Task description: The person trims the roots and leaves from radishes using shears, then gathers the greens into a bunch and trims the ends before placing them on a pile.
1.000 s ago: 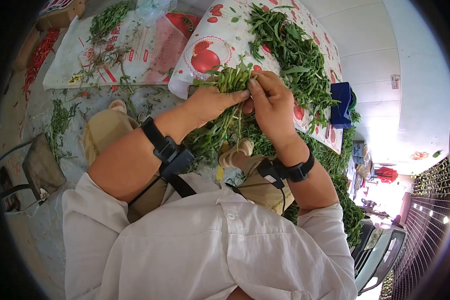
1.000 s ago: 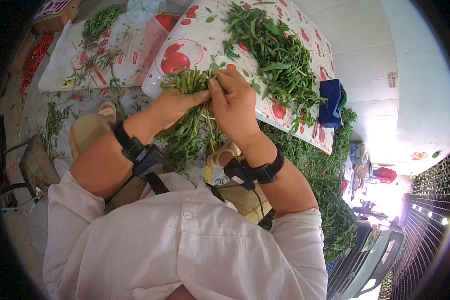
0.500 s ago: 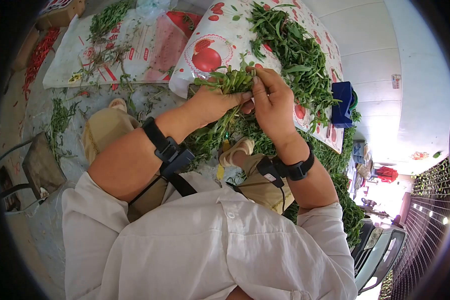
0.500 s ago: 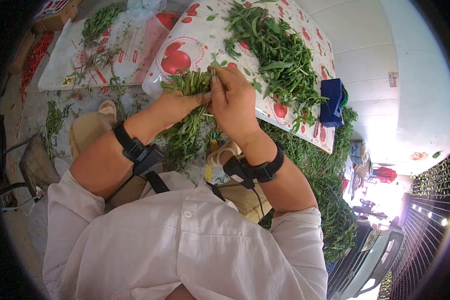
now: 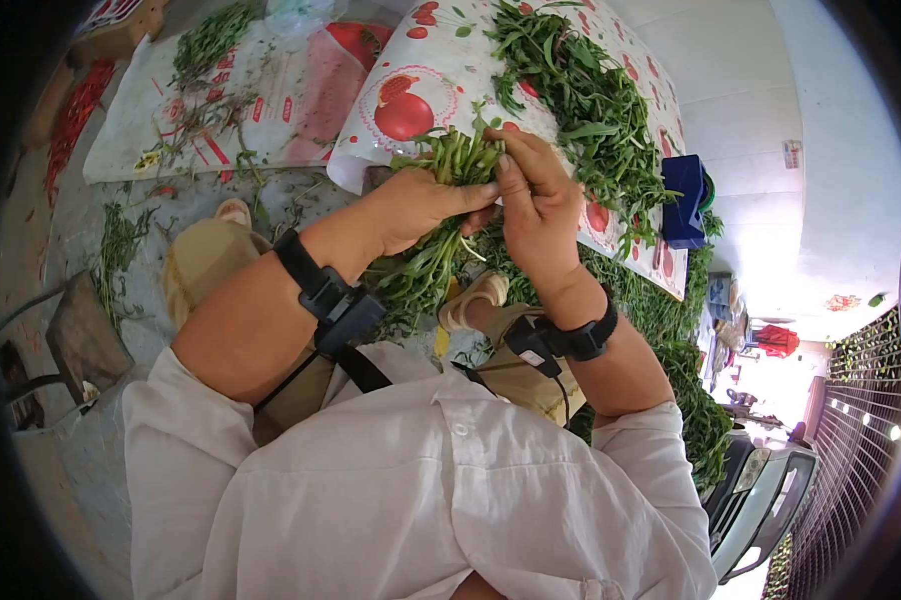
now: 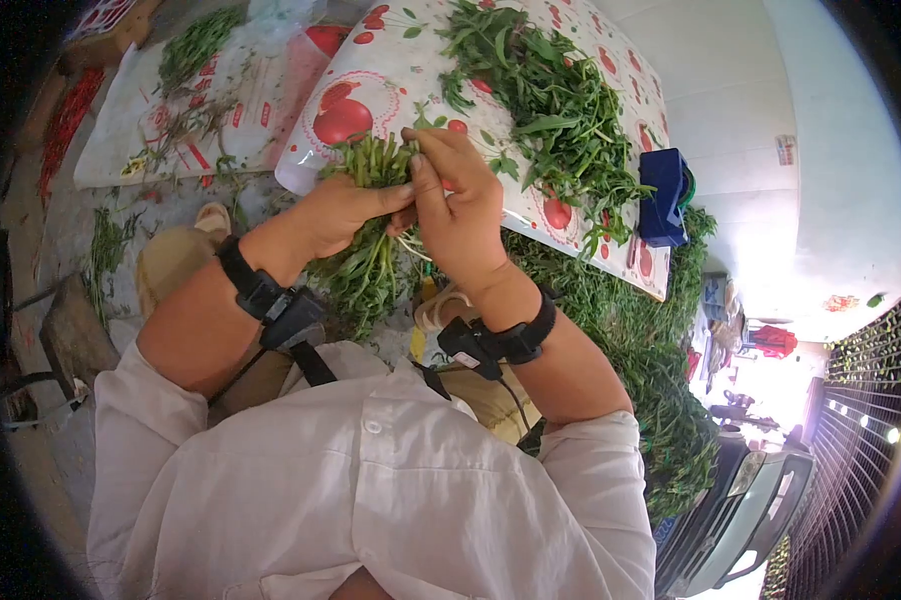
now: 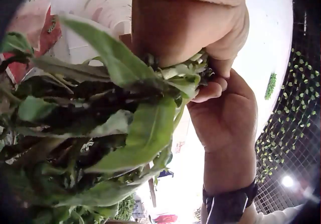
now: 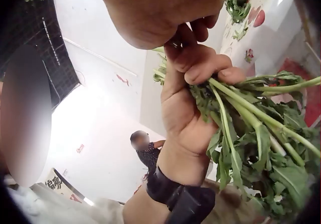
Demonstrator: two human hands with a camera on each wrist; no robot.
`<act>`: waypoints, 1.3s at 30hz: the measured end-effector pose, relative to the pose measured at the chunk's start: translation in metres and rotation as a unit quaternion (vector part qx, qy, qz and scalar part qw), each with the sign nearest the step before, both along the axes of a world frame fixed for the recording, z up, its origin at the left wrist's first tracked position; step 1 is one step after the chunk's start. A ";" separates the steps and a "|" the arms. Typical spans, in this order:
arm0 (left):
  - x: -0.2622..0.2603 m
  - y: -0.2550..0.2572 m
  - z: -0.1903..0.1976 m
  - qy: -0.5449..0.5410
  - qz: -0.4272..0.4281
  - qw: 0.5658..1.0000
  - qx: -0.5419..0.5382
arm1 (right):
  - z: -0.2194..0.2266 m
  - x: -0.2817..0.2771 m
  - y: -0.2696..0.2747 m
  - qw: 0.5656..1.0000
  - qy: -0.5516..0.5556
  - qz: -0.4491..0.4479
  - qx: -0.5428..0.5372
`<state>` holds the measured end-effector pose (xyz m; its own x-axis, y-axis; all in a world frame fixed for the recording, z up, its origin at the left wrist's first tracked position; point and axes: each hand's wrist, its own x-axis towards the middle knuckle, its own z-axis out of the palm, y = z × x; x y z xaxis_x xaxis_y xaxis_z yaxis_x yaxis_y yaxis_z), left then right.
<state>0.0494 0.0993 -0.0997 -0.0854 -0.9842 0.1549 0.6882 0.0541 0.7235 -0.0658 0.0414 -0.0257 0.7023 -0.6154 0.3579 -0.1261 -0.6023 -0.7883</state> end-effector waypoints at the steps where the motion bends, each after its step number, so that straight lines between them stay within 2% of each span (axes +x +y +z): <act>1: 0.000 0.000 -0.002 -0.007 0.002 1.000 0.001 | -0.001 0.000 0.000 1.000 0.001 0.002 -0.017; 6: -0.004 0.002 0.002 -0.030 0.029 0.999 0.028 | -0.001 -0.004 -0.012 0.993 0.026 0.039 -0.109; 10: -0.003 0.002 0.005 -0.053 0.048 0.997 0.001 | 0.000 -0.015 -0.030 0.998 0.024 0.022 -0.045; 11: -0.002 0.002 0.006 -0.064 0.049 0.997 0.002 | 0.008 -0.017 -0.032 0.998 0.032 -0.013 0.057; 14: 0.000 -0.003 0.000 -0.064 0.050 0.997 0.006 | 0.010 -0.036 -0.086 0.994 0.020 -0.087 -0.070; 16: 0.001 -0.004 -0.002 -0.078 0.053 0.996 0.004 | 0.014 -0.050 -0.123 0.983 0.012 -0.163 -0.079; 18: 0.000 -0.003 -0.001 -0.072 0.058 0.996 0.013 | 0.018 -0.066 -0.163 0.960 0.039 -0.228 -0.158; 21: -0.003 -0.002 0.003 -0.051 0.062 0.996 0.034 | 0.020 -0.093 -0.221 0.936 0.079 -0.298 -0.169; 25: -0.002 -0.005 0.002 -0.057 0.047 0.997 0.039 | 0.011 -0.128 -0.287 0.859 0.248 -0.335 -0.297; 27: -0.002 -0.006 0.003 -0.059 0.042 0.997 0.040 | -0.006 -0.145 -0.317 0.838 0.274 -0.343 -0.324; 31: -0.001 -0.007 0.004 -0.061 0.043 0.996 0.045 | -0.011 -0.149 -0.328 0.819 0.357 -0.338 -0.296; 37: -0.003 -0.007 0.001 -0.078 0.044 0.995 0.048 | 0.007 -0.139 -0.295 0.808 0.407 -0.351 -0.239; 39: -0.003 -0.006 0.001 -0.090 0.048 0.994 0.047 | 0.013 -0.140 -0.288 0.813 0.351 -0.374 -0.276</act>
<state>0.0463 0.0935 -0.0988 -0.0091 -0.9986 0.0523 0.5420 0.0390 0.8395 -0.2061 -0.2464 -0.0124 0.3558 -0.8457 0.3978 -0.9218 -0.3877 0.0004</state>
